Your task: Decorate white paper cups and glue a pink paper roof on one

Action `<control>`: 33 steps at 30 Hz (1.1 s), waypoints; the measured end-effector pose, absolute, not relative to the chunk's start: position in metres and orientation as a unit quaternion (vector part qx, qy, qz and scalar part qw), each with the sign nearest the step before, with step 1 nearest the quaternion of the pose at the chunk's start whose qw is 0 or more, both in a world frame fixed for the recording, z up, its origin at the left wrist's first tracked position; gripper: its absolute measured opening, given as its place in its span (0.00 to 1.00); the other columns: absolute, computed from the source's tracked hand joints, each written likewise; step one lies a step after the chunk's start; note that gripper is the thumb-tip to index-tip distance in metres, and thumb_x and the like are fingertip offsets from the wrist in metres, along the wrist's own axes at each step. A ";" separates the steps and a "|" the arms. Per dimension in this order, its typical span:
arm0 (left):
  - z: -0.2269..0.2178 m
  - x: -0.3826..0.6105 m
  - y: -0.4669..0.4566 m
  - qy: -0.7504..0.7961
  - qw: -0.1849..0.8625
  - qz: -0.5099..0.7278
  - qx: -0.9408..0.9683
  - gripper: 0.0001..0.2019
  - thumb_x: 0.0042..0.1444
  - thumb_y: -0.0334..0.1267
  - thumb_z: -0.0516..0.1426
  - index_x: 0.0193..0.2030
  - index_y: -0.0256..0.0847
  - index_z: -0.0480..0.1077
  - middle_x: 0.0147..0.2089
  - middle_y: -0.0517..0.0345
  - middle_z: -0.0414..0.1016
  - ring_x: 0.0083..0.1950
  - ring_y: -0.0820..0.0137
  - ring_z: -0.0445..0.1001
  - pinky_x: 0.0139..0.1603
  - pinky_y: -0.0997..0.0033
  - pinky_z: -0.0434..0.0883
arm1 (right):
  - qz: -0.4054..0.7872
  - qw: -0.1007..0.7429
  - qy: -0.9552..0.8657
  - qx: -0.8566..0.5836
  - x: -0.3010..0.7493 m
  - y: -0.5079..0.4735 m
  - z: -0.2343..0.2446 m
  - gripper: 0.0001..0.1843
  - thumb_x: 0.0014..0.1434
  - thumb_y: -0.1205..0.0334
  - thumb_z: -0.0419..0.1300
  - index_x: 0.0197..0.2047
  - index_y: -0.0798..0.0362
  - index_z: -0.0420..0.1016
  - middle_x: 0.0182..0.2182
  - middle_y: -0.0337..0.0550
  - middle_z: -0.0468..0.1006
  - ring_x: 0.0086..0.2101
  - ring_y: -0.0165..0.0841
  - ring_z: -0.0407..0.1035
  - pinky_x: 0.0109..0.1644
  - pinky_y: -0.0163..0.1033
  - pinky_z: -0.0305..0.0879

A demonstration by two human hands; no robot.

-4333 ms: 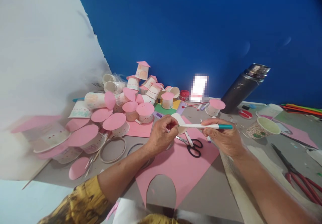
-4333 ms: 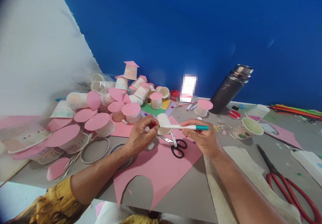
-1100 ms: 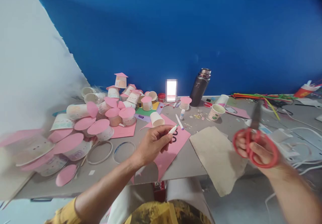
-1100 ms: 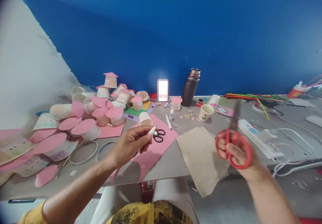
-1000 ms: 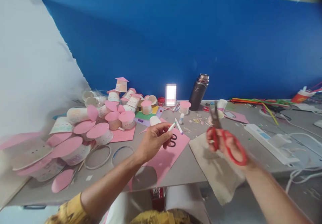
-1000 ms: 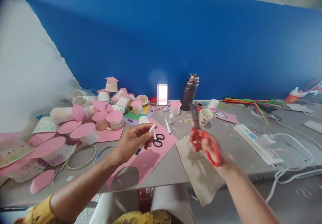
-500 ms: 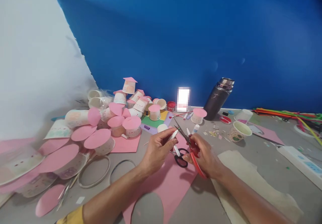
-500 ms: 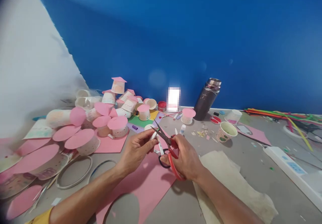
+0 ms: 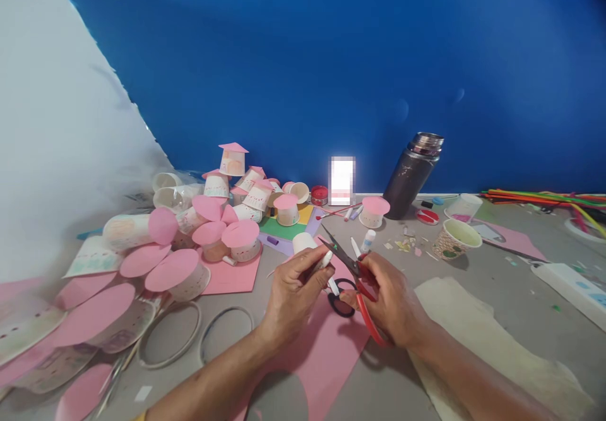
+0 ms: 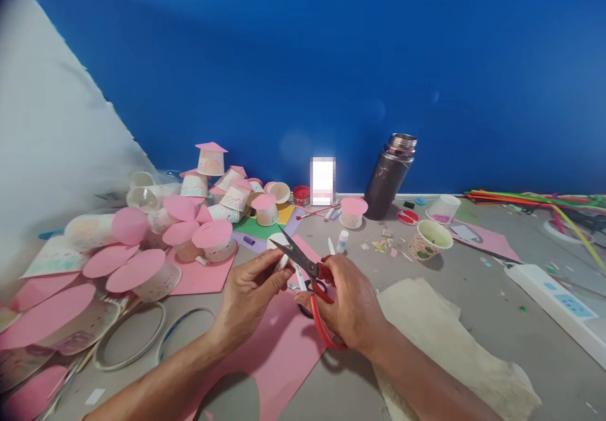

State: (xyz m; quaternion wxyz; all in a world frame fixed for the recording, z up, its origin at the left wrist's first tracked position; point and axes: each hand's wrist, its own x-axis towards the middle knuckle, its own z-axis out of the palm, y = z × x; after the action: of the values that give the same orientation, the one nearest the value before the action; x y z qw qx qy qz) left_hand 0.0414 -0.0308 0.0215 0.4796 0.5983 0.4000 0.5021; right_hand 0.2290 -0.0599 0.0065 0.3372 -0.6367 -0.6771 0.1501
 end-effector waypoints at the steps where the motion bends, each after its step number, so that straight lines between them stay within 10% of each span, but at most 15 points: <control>1: 0.022 0.041 -0.031 0.399 0.481 0.499 0.600 0.09 0.58 0.37 0.64 0.43 0.40 0.83 0.33 0.58 0.74 0.33 0.72 0.66 0.34 0.73 0.67 | 0.153 0.336 -0.676 -0.637 0.229 -0.061 0.007 0.17 0.51 0.49 0.69 0.31 0.48 0.65 0.27 0.37 0.72 0.27 0.33 0.63 0.32 0.38 0.60; 15: 0.027 0.037 -0.032 0.330 0.519 0.454 0.645 0.14 0.68 0.43 0.56 0.51 0.40 0.79 0.37 0.55 0.80 0.31 0.72 0.72 0.37 0.69 0.71 | 0.223 0.345 -0.679 -0.609 0.231 -0.068 0.014 0.28 0.56 0.45 0.64 0.20 0.48 0.51 0.17 0.32 0.57 0.22 0.28 0.49 0.26 0.36 0.49; 33: 0.032 0.038 -0.036 0.313 0.529 0.427 0.663 0.20 0.68 0.54 0.57 0.43 0.39 0.80 0.33 0.55 0.74 0.32 0.70 0.70 0.37 0.69 0.71 | 0.080 0.367 -0.709 -0.597 0.239 -0.065 0.008 0.21 0.52 0.47 0.69 0.30 0.47 0.62 0.27 0.37 0.69 0.26 0.33 0.62 0.30 0.38 0.57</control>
State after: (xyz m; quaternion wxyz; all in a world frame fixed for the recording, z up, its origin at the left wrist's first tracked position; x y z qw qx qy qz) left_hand 0.0379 -0.0356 0.0316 0.5291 0.6632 0.3129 0.4270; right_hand 0.2388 -0.0645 0.0081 0.3667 -0.5969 -0.7091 0.0801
